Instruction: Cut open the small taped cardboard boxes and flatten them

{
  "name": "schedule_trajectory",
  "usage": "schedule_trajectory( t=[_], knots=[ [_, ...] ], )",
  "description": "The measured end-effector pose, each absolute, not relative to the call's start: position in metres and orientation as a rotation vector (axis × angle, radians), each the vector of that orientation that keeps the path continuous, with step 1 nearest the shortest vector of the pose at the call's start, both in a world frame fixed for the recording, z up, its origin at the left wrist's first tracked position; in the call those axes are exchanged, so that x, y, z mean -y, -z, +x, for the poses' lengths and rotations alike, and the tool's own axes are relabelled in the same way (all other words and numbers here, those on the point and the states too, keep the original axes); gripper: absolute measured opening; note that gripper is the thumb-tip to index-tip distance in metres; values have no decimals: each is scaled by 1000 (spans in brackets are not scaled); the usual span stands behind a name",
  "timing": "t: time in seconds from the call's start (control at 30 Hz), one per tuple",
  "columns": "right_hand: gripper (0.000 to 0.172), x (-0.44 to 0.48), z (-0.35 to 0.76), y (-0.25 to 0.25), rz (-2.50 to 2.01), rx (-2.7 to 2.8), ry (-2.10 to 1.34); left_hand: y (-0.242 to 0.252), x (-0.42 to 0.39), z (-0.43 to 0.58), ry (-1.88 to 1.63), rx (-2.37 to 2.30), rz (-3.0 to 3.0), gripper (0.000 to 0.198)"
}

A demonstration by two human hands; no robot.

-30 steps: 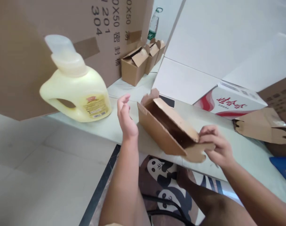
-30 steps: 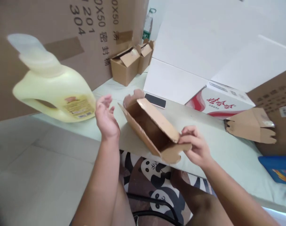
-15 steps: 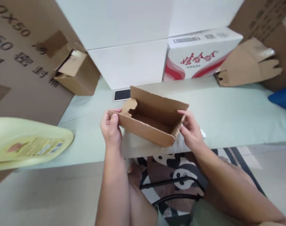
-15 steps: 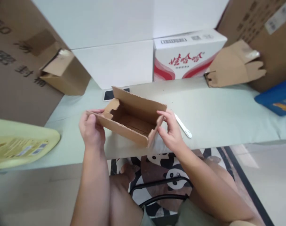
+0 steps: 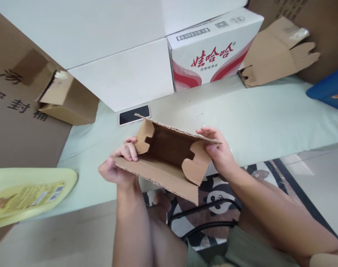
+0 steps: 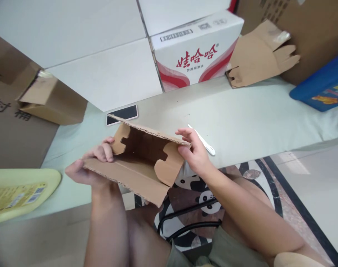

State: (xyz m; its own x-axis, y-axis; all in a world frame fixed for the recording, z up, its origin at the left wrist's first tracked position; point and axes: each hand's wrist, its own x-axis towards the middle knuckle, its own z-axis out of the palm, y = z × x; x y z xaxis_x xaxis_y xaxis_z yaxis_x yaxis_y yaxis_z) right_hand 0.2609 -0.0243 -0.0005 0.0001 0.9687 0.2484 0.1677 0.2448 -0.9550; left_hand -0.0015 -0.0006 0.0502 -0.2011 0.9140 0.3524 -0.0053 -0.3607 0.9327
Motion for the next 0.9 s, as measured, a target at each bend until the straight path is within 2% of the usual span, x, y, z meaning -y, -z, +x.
schedule_trajectory(
  t=[0.1, 0.2, 0.3, 0.43, 0.5, 0.63, 0.77, 0.9],
  knots=[
    [36, 25, 261, -1, -1093, 1349, -969, -47, 0, 5, -1710, -1210, 1285, 62],
    [51, 25, 262, 3, -906, 1461, -947, -36, -4, 5, -1828, -1273, 1331, 45],
    [61, 26, 264, 7, -734, 1635, -945, -24, -8, -6, -1808, -1370, 1687, 58],
    [45, 30, 260, 3, -577, 1751, -921, -16, -6, -20, -1773, -1439, 2016, 56],
    [46, 33, 257, -1, -490, 1783, -957, -17, -4, -19, -1708, -1448, 2078, 49],
    [63, 36, 255, -3, -371, 1772, -1094, -27, -2, -11, -1368, -1314, 2260, 41],
    [62, 31, 261, 6, -602, 1585, -1203, -33, -1, -15, -1255, -1365, 2210, 39],
    [59, 19, 266, 17, -1073, 1358, -1319, -26, -2, -39, -1539, -1513, 1589, 42]
  ],
)
